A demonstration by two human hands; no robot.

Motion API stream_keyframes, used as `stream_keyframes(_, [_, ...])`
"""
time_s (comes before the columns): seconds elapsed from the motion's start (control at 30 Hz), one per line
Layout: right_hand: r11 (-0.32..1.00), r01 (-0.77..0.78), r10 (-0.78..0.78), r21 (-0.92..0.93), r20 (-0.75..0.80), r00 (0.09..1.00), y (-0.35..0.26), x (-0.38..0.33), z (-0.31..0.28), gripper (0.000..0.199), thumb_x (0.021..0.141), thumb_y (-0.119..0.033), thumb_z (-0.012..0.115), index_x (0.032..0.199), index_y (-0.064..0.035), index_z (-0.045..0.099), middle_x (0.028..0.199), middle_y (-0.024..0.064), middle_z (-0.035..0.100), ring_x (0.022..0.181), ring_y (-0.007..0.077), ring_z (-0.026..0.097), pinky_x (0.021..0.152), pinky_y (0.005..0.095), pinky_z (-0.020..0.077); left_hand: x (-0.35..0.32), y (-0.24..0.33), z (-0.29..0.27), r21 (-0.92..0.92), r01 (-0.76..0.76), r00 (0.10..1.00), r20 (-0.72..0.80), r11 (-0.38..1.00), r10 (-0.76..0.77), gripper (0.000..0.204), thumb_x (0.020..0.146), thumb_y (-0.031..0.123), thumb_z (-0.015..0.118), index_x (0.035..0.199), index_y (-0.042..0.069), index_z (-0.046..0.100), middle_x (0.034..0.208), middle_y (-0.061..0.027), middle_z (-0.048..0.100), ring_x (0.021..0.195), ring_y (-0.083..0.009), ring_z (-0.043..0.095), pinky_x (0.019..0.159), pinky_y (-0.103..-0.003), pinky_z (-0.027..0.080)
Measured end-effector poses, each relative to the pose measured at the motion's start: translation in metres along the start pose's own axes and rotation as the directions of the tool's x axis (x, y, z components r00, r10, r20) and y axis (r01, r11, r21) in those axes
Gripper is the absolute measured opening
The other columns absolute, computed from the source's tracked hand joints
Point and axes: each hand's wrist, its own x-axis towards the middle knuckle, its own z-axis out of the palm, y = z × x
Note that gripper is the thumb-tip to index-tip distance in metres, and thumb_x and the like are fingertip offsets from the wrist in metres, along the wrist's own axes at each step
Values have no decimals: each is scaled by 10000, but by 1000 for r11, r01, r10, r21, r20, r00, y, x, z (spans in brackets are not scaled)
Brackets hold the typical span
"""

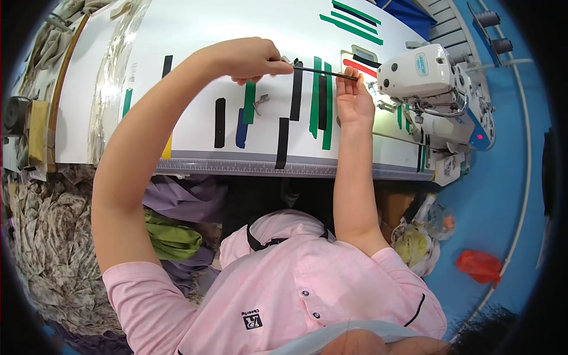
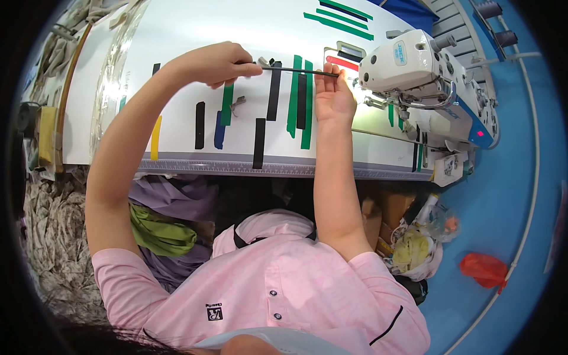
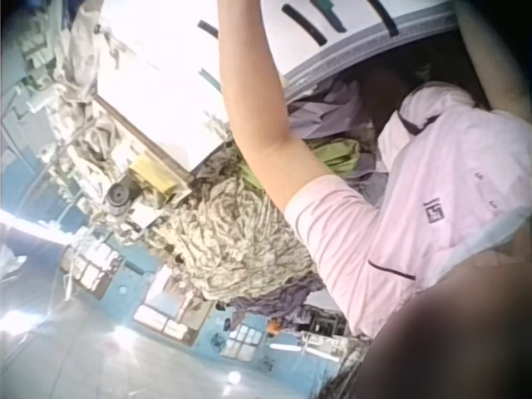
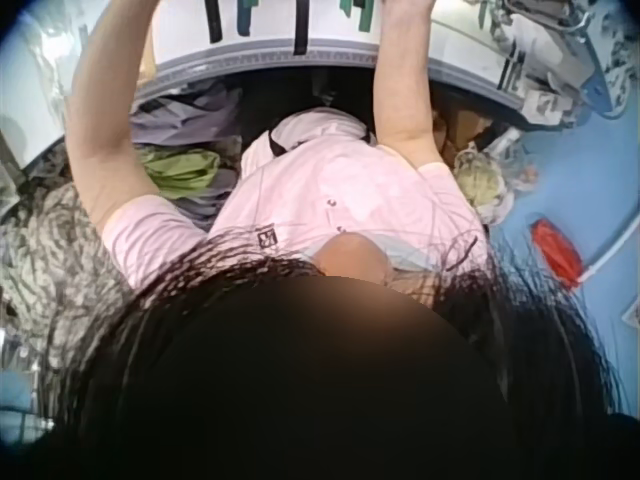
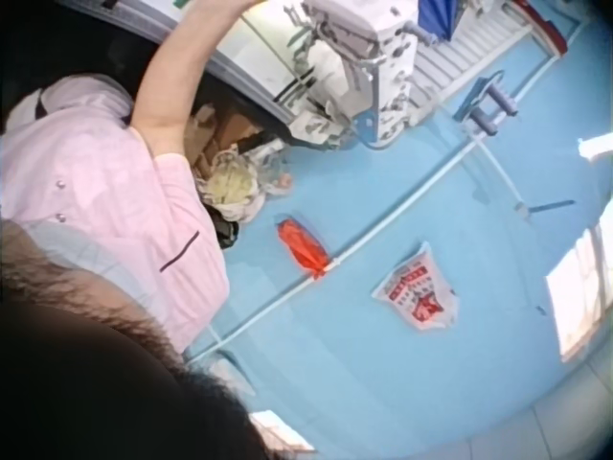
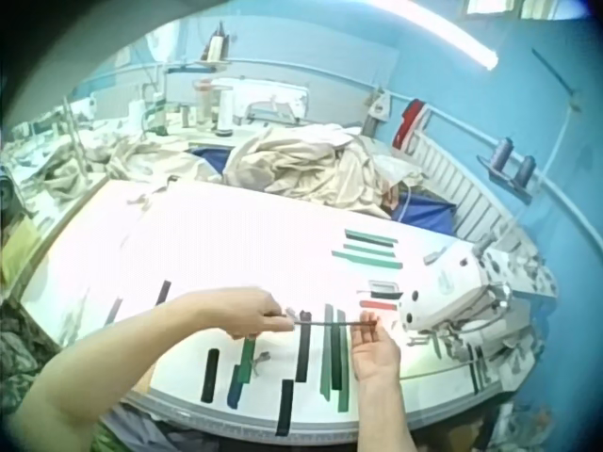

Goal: The person searches for small components in a drawer and uses a screwdriver to adjust parts on a sewing machine.

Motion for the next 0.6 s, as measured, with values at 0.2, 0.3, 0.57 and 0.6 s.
stream_keyframes(0.2, [999,10,-12,46,37,999,4,-2,0,185,1007,-138,396,1042,11,500,1051,140,600,1016,239,614,937,400,522,-18,0,37,359,-104,945,-254,928,204,304,902,345,584,807,56,577,656,-66,605,573,-213,630,526,-296,490])
stream_keyframes(0.3, [998,62,-62,-25,-11,998,3,0,0,199,1007,-133,390,1029,29,502,1012,147,602,975,237,632,858,401,560,-22,3,50,566,-91,840,-397,819,368,269,900,331,592,802,81,568,653,-49,601,590,-212,643,548,-305,507])
stream_keyframes(0.57, [1000,1,-1,13,-16,1000,1,-1,1,206,1015,-152,370,1065,16,478,1057,150,592,1025,245,614,919,417,525,-5,13,-1,-312,220,967,193,924,-165,363,935,361,554,868,23,666,659,-109,623,545,-188,577,531,-283,478])
stream_keyframes(0.6, [1000,-2,2,17,-15,1000,2,-1,1,206,1015,-152,370,1065,16,478,1057,150,592,1025,245,614,919,417,525,-3,11,2,-290,182,970,212,940,-122,402,935,392,549,861,14,660,653,-123,608,557,-194,548,539,-282,461])
